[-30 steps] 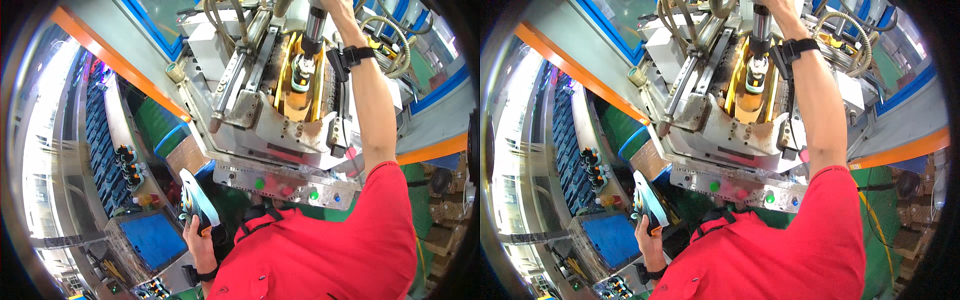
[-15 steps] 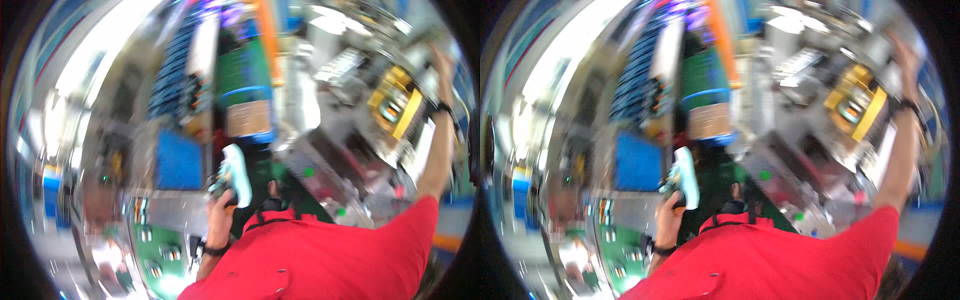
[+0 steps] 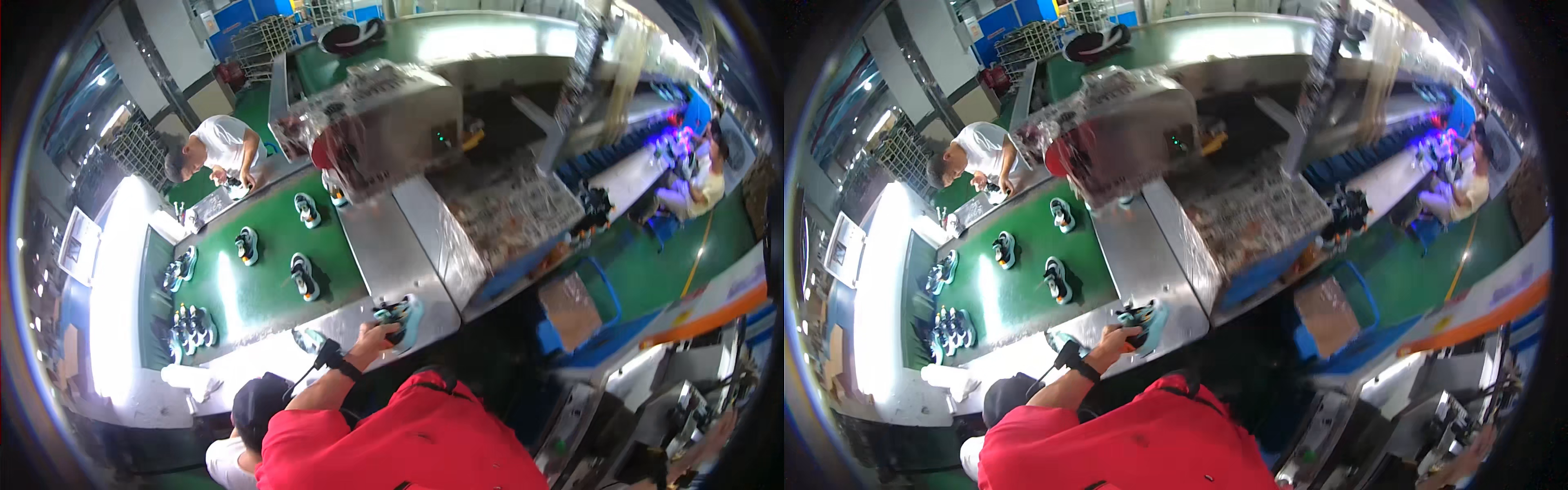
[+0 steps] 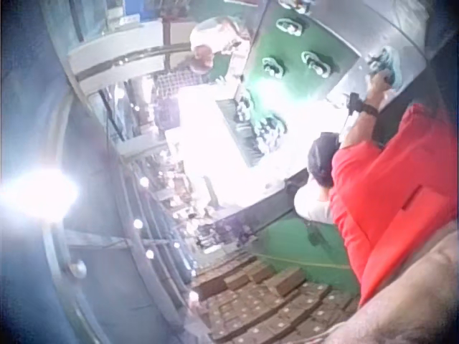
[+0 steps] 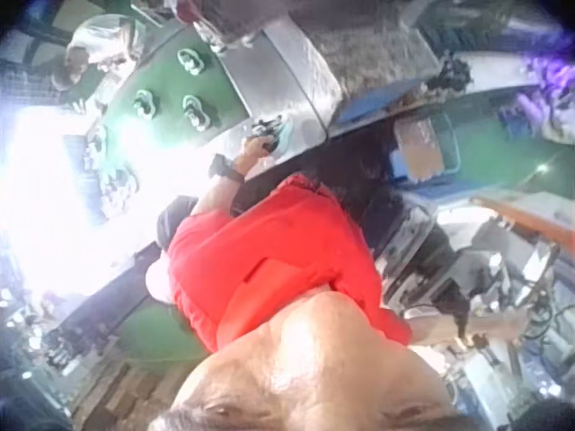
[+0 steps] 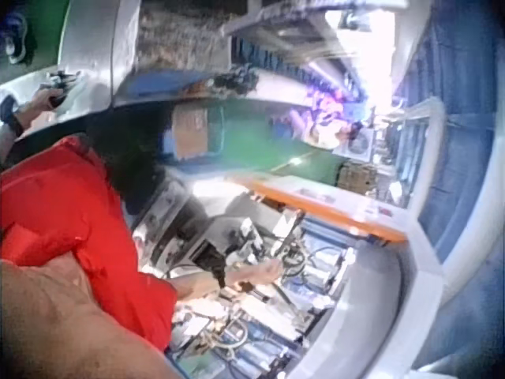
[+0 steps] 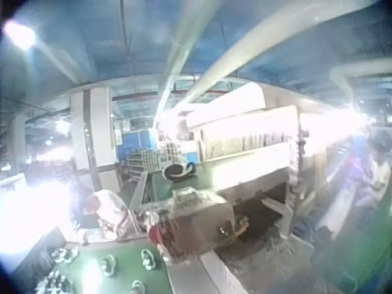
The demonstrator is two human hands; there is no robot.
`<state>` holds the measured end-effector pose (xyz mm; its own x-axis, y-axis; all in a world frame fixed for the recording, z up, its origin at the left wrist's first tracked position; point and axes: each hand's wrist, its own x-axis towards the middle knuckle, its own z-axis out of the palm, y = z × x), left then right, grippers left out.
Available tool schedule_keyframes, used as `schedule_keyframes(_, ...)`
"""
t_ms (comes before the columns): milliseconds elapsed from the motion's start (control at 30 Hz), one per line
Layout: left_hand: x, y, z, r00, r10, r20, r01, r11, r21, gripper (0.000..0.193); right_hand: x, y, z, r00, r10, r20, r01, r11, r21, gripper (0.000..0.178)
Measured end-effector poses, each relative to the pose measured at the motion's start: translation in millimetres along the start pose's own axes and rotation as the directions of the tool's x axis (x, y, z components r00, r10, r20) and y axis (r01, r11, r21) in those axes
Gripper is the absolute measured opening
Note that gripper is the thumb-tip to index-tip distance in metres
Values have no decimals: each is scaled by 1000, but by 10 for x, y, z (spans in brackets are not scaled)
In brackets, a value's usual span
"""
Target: Operating a heat-pressing or sole-attachment machine in a shoe factory conveyor line.
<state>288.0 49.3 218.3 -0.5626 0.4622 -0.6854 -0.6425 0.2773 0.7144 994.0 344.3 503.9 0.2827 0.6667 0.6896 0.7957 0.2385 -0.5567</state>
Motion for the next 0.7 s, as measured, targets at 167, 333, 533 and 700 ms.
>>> schedule_keyframes(167, 1533, 198, -951, 943, 212, -257, -266, 943, -200, 25, 542, -2542, 1768, 805, -475, 356, 353, 865, 357, 38)
schedule_keyframes(333, 2421, 621, -1981, 556, 657, -509, -729, 680, 82, 12, 251, -5685, 3310, 482, -761, 434, 690, 635, 347, 49)
schedule_keyframes(533, 3202, 1687, -2669, 562, 230, -795, -376, 926, 2, 33, -890, -8085, 4626, -32, -987, 155, 844, 57, 534, 60)
schedule_keyframes(700, 3904, 1955, -3081, 296, 359, -885, -155, 933, 326, 61, -1636, -8930, 5428, -264, -964, 38, 804, -198, 561, 47)
